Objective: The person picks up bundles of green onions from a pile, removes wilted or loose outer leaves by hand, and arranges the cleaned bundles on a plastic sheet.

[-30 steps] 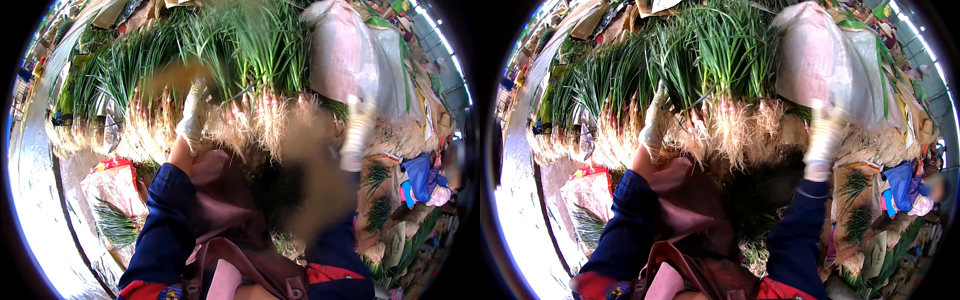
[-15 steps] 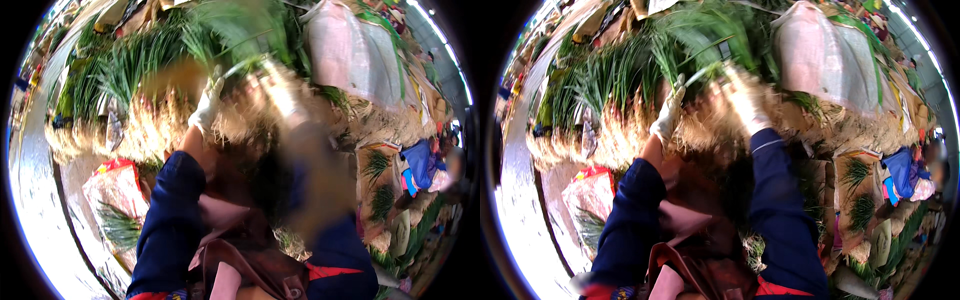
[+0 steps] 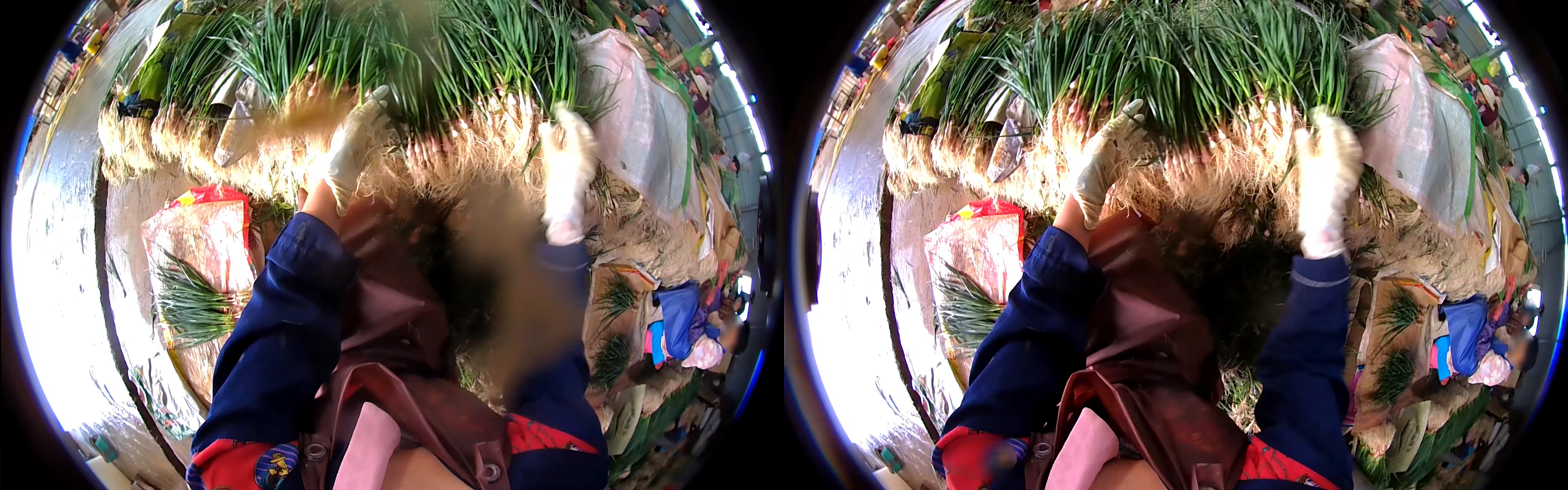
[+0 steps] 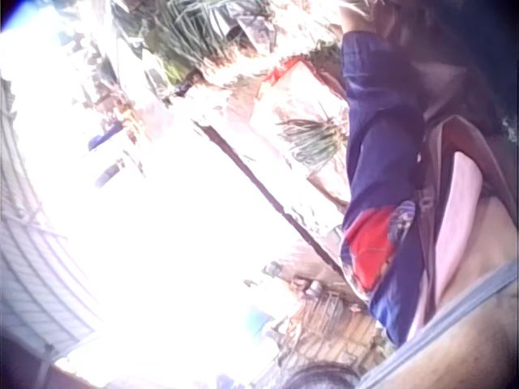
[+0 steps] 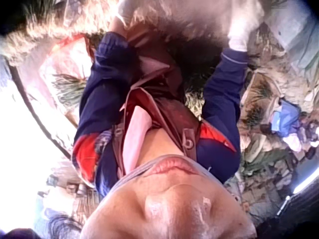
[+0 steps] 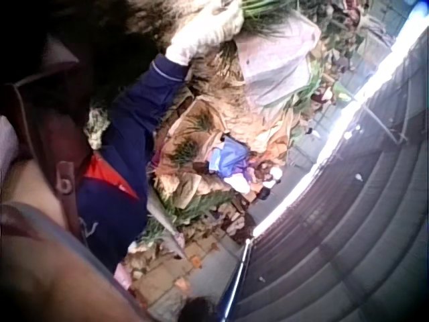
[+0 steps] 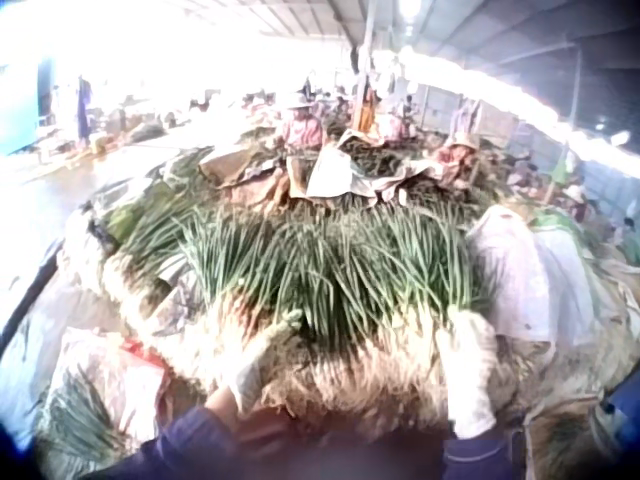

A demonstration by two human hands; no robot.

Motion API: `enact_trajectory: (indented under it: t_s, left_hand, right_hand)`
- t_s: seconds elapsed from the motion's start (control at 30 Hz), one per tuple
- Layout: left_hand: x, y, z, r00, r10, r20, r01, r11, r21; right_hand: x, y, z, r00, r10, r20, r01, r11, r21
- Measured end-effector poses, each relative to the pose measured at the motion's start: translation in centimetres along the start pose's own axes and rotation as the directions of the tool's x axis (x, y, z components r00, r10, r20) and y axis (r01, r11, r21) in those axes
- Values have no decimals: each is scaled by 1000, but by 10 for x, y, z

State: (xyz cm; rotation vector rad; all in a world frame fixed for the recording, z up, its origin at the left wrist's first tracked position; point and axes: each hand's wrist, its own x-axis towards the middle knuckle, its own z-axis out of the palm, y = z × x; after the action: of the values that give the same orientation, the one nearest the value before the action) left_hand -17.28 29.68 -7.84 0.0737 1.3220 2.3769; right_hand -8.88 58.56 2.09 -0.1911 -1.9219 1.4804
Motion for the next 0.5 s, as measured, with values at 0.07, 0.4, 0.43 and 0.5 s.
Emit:
enact_trajectory:
  t_s: [0.07, 0.4, 0.43, 0.5]
  left_hand:
    - [-10, 17, 7, 999, 42, 4, -42, 994, 100]
    - [-78, 36, 49, 996, 52, -75, -55, 998, -38]
    - [-79, 22, 55, 988, -23, -154, 29, 999, 41]
    - [-85, -4, 62, 982, -141, -125, 130, 987, -94]
  right_hand:
    - [-40, 16, 39, 959, 182, 218, -258, 879, 402]
    - [-76, 63, 76, 906, -179, 384, 423, 361, -831]
    - [-77, 46, 69, 873, -254, 417, 484, 339, -807]
    - [-87, 17, 63, 820, -318, 475, 563, 309, -766]
